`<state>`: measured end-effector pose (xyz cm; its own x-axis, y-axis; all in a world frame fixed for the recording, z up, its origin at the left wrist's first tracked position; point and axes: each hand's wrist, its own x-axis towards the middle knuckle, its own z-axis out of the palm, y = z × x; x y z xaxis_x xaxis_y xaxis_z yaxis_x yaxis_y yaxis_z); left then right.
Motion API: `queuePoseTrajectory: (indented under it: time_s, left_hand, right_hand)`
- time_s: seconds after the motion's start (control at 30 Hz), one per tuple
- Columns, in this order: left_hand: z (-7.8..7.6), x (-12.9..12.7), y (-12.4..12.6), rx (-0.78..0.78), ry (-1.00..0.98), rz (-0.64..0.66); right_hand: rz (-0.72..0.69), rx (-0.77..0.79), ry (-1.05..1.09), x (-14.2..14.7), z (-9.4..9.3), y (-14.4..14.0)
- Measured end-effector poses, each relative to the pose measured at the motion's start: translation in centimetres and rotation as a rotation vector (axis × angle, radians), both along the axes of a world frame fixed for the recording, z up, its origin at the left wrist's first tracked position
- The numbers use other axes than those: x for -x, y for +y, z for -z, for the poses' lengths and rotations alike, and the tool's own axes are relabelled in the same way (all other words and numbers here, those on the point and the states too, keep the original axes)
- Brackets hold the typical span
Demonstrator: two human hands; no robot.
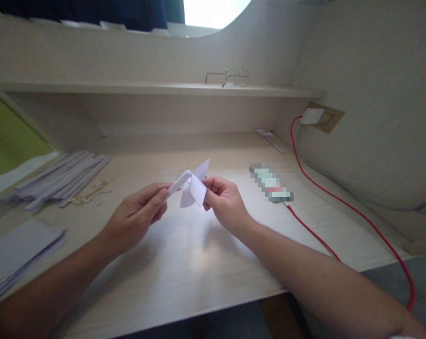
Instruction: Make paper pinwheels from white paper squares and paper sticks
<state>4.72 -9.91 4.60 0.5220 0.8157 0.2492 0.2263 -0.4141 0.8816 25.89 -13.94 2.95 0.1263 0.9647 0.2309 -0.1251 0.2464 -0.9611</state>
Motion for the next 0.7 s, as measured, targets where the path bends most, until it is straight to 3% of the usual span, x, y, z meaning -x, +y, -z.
queuePoseTrajectory:
  time_s: [0.17,0.47,0.7]
  left_hand:
    - [-0.59,-0.15,-0.15,-0.087,0.034,0.049]
    - [-0.44,0.11,-0.14,-0.078,0.183,0.046]
    - [-0.44,-0.12,-0.39,-0.095,0.152,0.046]
  right_hand:
    - [-0.014,-0.014,0.013,0.0,-0.17,-0.03]
    - [-0.023,-0.026,-0.025,0.21,-0.32,-0.3]
    - [-0.034,-0.021,-0.044,0.22,-0.51,-0.42]
